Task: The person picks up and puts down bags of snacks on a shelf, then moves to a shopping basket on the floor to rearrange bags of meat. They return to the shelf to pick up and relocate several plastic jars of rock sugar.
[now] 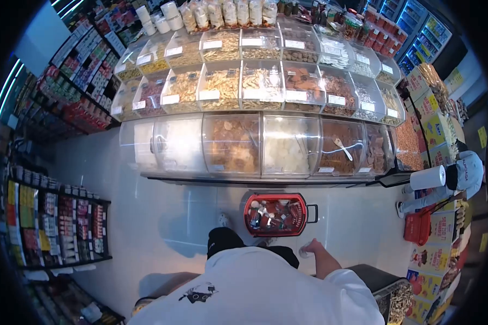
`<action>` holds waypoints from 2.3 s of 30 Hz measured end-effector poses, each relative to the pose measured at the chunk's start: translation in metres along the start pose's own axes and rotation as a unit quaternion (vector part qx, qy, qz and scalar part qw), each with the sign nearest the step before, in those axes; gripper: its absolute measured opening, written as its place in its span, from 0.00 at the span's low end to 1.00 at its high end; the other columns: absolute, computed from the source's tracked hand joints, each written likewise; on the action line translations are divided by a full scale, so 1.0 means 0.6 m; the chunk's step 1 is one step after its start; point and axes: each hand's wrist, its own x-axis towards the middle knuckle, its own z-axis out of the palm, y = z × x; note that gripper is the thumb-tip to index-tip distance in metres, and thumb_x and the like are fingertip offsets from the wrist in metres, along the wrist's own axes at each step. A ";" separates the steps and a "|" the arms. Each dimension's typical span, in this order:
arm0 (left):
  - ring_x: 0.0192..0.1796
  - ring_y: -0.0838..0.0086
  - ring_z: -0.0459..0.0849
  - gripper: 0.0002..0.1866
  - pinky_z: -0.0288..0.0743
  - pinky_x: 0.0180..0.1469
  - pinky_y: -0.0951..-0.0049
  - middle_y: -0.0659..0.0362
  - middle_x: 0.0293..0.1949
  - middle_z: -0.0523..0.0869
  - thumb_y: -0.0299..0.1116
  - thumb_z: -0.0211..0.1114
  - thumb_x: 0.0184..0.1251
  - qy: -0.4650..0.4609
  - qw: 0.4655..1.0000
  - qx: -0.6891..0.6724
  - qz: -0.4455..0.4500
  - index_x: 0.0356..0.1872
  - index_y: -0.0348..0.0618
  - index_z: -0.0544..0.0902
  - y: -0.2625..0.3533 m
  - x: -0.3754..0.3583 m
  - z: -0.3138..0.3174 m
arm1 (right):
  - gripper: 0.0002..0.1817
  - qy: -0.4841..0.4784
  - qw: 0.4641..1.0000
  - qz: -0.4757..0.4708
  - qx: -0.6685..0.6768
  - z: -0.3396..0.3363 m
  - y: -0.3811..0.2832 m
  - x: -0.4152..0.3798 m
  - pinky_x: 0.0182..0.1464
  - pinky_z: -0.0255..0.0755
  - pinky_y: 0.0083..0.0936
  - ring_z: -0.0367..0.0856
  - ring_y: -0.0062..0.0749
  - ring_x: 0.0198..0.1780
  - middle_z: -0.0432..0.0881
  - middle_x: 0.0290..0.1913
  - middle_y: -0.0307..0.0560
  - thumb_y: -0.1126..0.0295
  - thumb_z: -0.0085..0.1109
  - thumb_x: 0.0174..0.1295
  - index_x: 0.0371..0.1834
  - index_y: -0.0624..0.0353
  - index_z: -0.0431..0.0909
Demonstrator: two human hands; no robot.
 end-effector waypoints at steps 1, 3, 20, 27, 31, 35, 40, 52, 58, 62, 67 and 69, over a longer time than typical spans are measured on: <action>0.55 0.47 0.85 0.34 0.81 0.58 0.45 0.39 0.56 0.81 0.52 0.64 0.66 0.010 1.000 0.025 -0.007 0.65 0.39 0.71 -0.002 0.003 -0.009 | 0.65 -0.005 1.000 -0.012 -0.013 -0.017 -0.018 0.005 0.69 0.74 0.37 0.76 0.52 0.69 0.74 0.70 0.61 0.39 0.80 0.36 0.76 0.63 0.58; 0.55 0.47 0.85 0.35 0.81 0.57 0.45 0.39 0.56 0.80 0.51 0.65 0.65 0.029 0.996 0.081 -0.024 0.66 0.38 0.69 0.018 0.014 -0.029 | 0.63 0.017 1.000 -0.003 -0.008 -0.055 -0.077 -0.030 0.72 0.71 0.38 0.72 0.51 0.72 0.72 0.71 0.63 0.42 0.78 0.38 0.76 0.63 0.57; 0.54 0.45 0.86 0.58 0.85 0.44 0.41 0.34 0.62 0.73 0.41 0.81 0.50 0.183 0.922 0.341 -0.017 0.74 0.30 0.49 0.640 0.164 -0.149 | 0.58 0.110 0.966 -0.232 0.032 -0.091 -0.820 -0.292 0.66 0.74 0.42 0.77 0.60 0.65 0.72 0.66 0.73 0.47 0.79 0.39 0.72 0.67 0.62; 0.53 0.51 0.86 0.46 0.83 0.50 0.41 0.41 0.60 0.76 0.45 0.75 0.59 -0.039 0.846 0.435 0.307 0.72 0.36 0.58 0.723 -0.042 -0.146 | 0.45 0.220 0.861 -0.458 0.002 -0.348 -1.125 -0.579 0.61 0.76 0.44 0.80 0.62 0.58 0.76 0.58 0.67 0.57 0.76 0.42 0.69 0.53 0.70; 0.55 0.52 0.84 0.32 0.79 0.57 0.42 0.45 0.56 0.80 0.49 0.69 0.65 -0.063 0.829 0.440 0.339 0.63 0.41 0.72 0.816 -0.207 0.003 | 0.48 0.304 0.796 -0.523 0.027 -0.536 -1.242 -0.717 0.61 0.77 0.43 0.80 0.63 0.58 0.73 0.59 0.67 0.58 0.76 0.43 0.72 0.51 0.67; 0.55 0.51 0.84 0.31 0.79 0.58 0.43 0.45 0.56 0.80 0.50 0.68 0.65 -0.049 0.885 0.338 0.316 0.62 0.41 0.73 0.787 -0.206 -0.003 | 0.49 0.447 0.705 -0.545 0.072 -0.709 -1.370 -0.734 0.62 0.77 0.40 0.82 0.55 0.59 0.79 0.59 0.68 0.56 0.75 0.42 0.70 0.66 0.67; 0.55 0.51 0.84 0.30 0.78 0.59 0.43 0.46 0.56 0.80 0.50 0.67 0.66 -0.019 0.930 0.181 0.320 0.62 0.41 0.74 0.761 -0.179 0.016 | 0.49 0.507 0.668 -0.543 0.037 -0.888 -1.544 -0.697 0.60 0.78 0.42 0.82 0.58 0.59 0.80 0.58 0.67 0.43 0.72 0.44 0.65 0.67 0.72; 0.56 0.51 0.83 0.29 0.77 0.61 0.45 0.46 0.56 0.81 0.52 0.65 0.67 0.002 0.935 -0.183 0.305 0.60 0.42 0.76 0.730 -0.084 -0.023 | 0.45 0.543 0.661 -0.497 0.144 -1.052 -1.823 -0.598 0.58 0.79 0.41 0.84 0.55 0.56 0.85 0.53 0.65 0.46 0.79 0.41 0.56 0.67 0.72; 0.56 0.50 0.83 0.29 0.76 0.62 0.45 0.47 0.56 0.81 0.53 0.64 0.68 -0.036 0.912 -0.306 0.270 0.60 0.42 0.77 0.805 -0.040 -0.118 | 0.44 0.565 0.619 -0.521 0.160 -1.035 -1.861 -0.529 0.58 0.79 0.43 0.83 0.59 0.56 0.83 0.53 0.67 0.52 0.81 0.45 0.58 0.70 0.68; 0.56 0.50 0.82 0.28 0.76 0.62 0.46 0.47 0.55 0.81 0.54 0.63 0.68 -0.070 0.890 -0.389 0.228 0.59 0.42 0.78 0.844 -0.012 -0.151 | 0.47 0.527 0.653 -0.509 0.192 -0.999 -1.843 -0.478 0.62 0.74 0.44 0.75 0.65 0.62 0.73 0.61 0.71 0.54 0.80 0.49 0.63 0.72 0.62; 0.55 0.45 0.82 0.40 0.77 0.60 0.44 0.39 0.60 0.79 0.66 0.48 0.70 -0.084 0.927 -0.330 0.154 0.70 0.44 0.71 1.171 -0.128 -0.089 | 0.34 0.647 0.523 -0.547 0.093 -0.919 -1.736 -0.405 0.67 0.68 0.46 0.72 0.60 0.64 0.73 0.62 0.66 0.61 0.69 0.60 0.64 0.69 0.67; 0.52 0.43 0.84 0.42 0.82 0.54 0.44 0.36 0.61 0.78 0.67 0.48 0.69 -0.210 0.918 -0.273 0.197 0.72 0.44 0.69 1.288 -0.157 -0.057 | 0.31 0.663 0.531 -0.521 0.088 -0.909 -1.687 -0.408 0.68 0.67 0.47 0.73 0.59 0.63 0.74 0.62 0.64 0.61 0.67 0.61 0.62 0.67 0.69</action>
